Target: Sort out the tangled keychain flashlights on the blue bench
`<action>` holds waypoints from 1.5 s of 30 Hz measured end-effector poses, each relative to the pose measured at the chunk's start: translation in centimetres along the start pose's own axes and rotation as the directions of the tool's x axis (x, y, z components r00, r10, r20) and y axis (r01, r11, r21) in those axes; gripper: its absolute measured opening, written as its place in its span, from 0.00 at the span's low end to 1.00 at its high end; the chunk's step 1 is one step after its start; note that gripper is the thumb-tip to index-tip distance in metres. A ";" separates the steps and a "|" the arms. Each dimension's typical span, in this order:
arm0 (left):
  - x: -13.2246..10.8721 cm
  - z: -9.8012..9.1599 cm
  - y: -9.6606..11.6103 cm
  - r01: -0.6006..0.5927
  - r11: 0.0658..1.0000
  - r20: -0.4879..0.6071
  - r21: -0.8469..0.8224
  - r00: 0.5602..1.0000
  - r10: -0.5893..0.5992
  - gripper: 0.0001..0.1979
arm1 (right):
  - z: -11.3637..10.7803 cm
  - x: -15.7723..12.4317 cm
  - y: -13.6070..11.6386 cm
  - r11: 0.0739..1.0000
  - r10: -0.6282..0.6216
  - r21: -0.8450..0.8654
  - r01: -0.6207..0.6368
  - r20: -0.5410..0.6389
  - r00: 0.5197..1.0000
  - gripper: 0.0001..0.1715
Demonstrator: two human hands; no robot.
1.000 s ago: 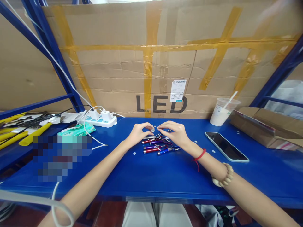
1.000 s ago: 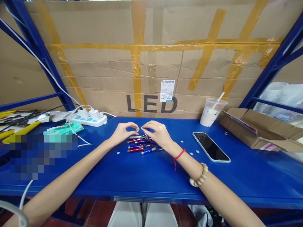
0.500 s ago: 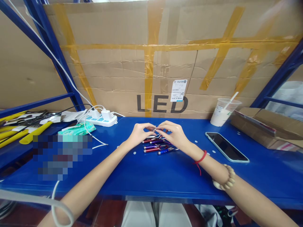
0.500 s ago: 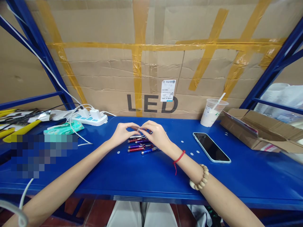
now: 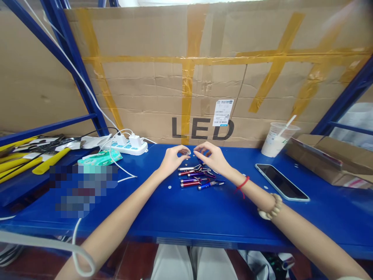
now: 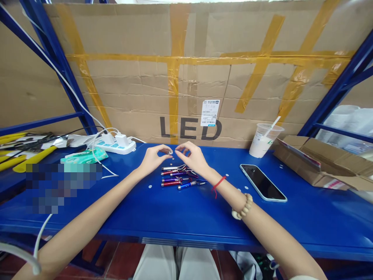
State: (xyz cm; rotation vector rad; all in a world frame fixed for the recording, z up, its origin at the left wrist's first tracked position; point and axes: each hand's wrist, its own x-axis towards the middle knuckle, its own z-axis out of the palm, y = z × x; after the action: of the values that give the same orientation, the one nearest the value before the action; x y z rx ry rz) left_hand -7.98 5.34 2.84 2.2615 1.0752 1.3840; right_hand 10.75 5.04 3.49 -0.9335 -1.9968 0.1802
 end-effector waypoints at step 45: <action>-0.2 0.1 -2.0 0.168 0.986 -0.092 0.020 0.982 -0.165 0.07 | 0.7 2.6 3.3 0.969 0.182 -0.213 -0.123 0.286 0.941 0.11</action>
State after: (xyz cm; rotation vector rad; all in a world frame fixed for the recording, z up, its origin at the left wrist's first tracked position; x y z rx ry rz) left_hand -8.83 6.55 1.48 2.0899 1.2881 1.4220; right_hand 11.17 9.29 3.33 -1.2505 -2.2532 0.2321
